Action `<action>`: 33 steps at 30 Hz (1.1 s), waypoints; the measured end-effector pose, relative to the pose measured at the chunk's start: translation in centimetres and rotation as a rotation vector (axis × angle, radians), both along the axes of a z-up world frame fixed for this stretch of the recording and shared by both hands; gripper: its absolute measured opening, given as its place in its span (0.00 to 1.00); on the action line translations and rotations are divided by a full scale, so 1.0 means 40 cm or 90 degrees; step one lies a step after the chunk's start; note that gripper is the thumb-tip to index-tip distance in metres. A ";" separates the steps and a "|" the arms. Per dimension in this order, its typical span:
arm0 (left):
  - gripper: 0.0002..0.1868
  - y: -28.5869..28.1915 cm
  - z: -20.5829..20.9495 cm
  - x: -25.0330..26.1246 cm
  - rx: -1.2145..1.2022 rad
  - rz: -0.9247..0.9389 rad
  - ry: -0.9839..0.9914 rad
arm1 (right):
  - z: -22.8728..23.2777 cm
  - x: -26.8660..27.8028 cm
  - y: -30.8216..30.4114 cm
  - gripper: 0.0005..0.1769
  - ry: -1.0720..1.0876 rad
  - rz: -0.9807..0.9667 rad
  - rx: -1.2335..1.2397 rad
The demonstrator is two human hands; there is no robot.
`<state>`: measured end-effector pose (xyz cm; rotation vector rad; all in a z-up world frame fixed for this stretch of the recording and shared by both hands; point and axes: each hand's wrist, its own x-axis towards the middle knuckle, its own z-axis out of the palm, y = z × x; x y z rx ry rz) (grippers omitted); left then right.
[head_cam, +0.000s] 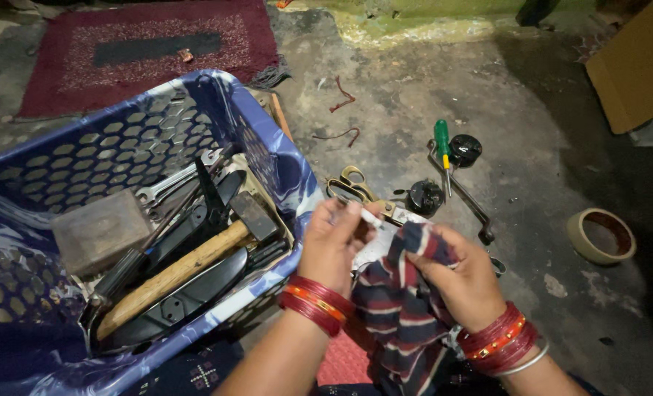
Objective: The person manipulates a small black mechanical component with a cloth and a pair of shears, then removes a spark plug and reassembles internal parts of the component.
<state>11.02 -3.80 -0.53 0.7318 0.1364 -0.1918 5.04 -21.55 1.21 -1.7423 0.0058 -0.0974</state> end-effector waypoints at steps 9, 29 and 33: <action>0.12 -0.010 0.005 -0.041 0.614 -0.078 -0.310 | 0.018 -0.003 0.016 0.18 -0.141 -0.017 -0.219; 0.15 0.004 0.020 -0.014 0.223 -0.259 -0.011 | -0.041 0.014 -0.027 0.23 -0.034 -0.066 0.015; 0.15 0.015 -0.001 -0.002 0.247 -0.234 -0.031 | -0.022 0.027 -0.031 0.22 -0.005 -0.132 0.206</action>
